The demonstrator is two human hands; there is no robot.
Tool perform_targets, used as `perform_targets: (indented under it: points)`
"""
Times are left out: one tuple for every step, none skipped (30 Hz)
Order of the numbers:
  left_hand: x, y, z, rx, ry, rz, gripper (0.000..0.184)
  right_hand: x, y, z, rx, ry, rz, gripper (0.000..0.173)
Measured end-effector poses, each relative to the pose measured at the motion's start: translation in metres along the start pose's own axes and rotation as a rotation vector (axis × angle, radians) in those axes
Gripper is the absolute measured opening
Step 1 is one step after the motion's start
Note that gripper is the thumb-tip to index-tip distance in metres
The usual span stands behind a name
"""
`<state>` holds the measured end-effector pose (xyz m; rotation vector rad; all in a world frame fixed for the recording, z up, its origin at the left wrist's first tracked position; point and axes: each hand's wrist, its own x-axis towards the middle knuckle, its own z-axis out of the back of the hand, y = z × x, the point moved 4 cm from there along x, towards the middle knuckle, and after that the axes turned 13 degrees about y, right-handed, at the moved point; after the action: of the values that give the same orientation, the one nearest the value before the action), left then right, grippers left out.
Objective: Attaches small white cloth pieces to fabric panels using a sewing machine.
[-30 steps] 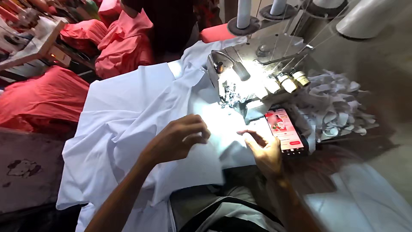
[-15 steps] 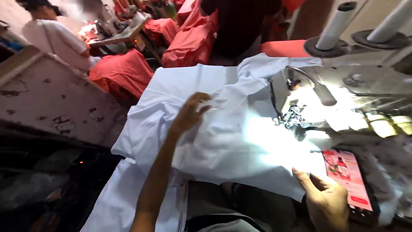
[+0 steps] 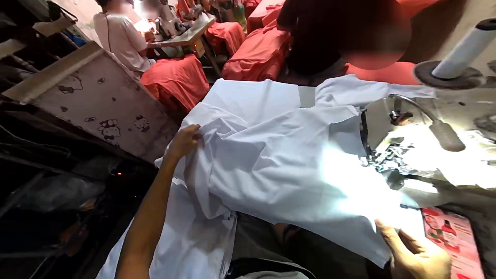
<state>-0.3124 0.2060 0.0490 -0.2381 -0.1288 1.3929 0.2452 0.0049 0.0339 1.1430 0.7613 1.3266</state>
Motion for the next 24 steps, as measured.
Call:
perform_targets:
  points:
    - [0.008, 0.004, 0.015, -0.015, -0.010, -0.032, 0.031, -0.001, 0.001, 0.000, 0.003, -0.001, -0.004, 0.016]
    - [0.017, 0.006, 0.034, -0.038, -0.024, -0.080, 0.031, -0.003, 0.002, 0.001, 0.001, -0.006, -0.006, 0.015]
    - [0.027, 0.004, 0.054, -0.052, -0.039, -0.133, 0.029, -0.005, 0.003, 0.001, -0.004, -0.014, -0.005, 0.015]
    - [0.037, 0.000, 0.075, -0.050, -0.043, -0.176, 0.026, -0.006, 0.004, 0.000, -0.004, -0.025, -0.001, 0.014]
    - [0.047, -0.005, 0.097, -0.030, -0.052, -0.201, 0.024, -0.007, 0.004, -0.001, 0.000, -0.034, 0.003, 0.014]
    - [0.059, -0.009, 0.116, 0.000, -0.078, -0.202, 0.024, -0.007, 0.004, -0.004, 0.010, -0.041, 0.004, 0.014]
    - [0.072, -0.010, 0.132, 0.050, -0.115, -0.176, 0.023, -0.007, 0.003, -0.007, 0.027, -0.048, -0.004, 0.012]
    - [0.087, -0.007, 0.143, 0.119, -0.149, -0.110, 0.023, -0.008, 0.002, -0.010, 0.049, -0.057, -0.018, 0.012]
    - [0.100, -0.004, 0.147, 0.204, -0.162, 0.011, 0.027, -0.009, 0.002, -0.014, 0.071, -0.070, -0.035, 0.012]
    - [0.113, -0.001, 0.145, 0.279, -0.139, 0.177, 0.038, -0.010, 0.003, -0.017, 0.101, -0.081, -0.044, 0.011]
    - [0.124, 0.000, 0.137, 0.318, -0.095, 0.328, 0.054, -0.010, 0.004, -0.019, 0.143, -0.092, -0.049, 0.011]
    - [0.132, -0.010, 0.129, 0.331, -0.051, 0.422, 0.066, -0.011, 0.004, -0.019, 0.182, -0.105, -0.044, 0.010]
    - [0.136, -0.036, 0.122, 0.327, -0.019, 0.417, 0.068, -0.011, 0.003, -0.019, 0.214, -0.113, -0.033, 0.008]
    - [0.133, -0.076, 0.116, 0.286, -0.014, 0.288, 0.061, -0.011, 0.003, -0.018, 0.237, -0.108, -0.021, 0.007]
    - [0.122, -0.125, 0.107, 0.231, -0.022, 0.075, 0.047, -0.010, 0.002, -0.018, 0.244, -0.095, -0.018, 0.005]
    - [0.106, -0.177, 0.096, 0.156, -0.015, -0.180, 0.034, -0.010, 0.001, -0.019, 0.239, -0.082, -0.014, 0.005]
    - [0.086, -0.227, 0.079, 0.075, 0.040, -0.431, 0.028, -0.009, -0.002, -0.021, 0.229, -0.070, -0.014, 0.007]
    - [0.064, -0.271, 0.057, -0.008, 0.124, -0.627, 0.027, -0.009, -0.004, -0.021, 0.224, -0.064, -0.011, 0.009]
    - [0.044, -0.306, 0.033, -0.070, 0.187, -0.772, 0.028, -0.008, -0.006, -0.021, 0.221, -0.056, 0.001, 0.010]
    - [0.027, -0.333, 0.010, -0.090, 0.215, -0.885, 0.030, -0.007, -0.006, -0.021, 0.222, -0.056, 0.011, 0.011]
    - [0.016, -0.353, -0.010, -0.079, 0.205, -0.977, 0.033, -0.006, -0.006, -0.021, 0.226, -0.060, 0.011, 0.012]
    - [0.008, -0.368, -0.026, -0.062, 0.182, -1.035, 0.035, -0.006, -0.006, -0.021, 0.226, -0.059, 0.005, 0.012]
    - [0.004, -0.379, -0.037, -0.058, 0.162, -1.060, 0.035, -0.006, -0.006, -0.020, 0.225, -0.056, -0.005, 0.012]
    - [0.002, -0.386, -0.045, -0.049, 0.139, -1.060, 0.035, -0.007, -0.006, -0.020, 0.228, -0.051, -0.008, 0.012]
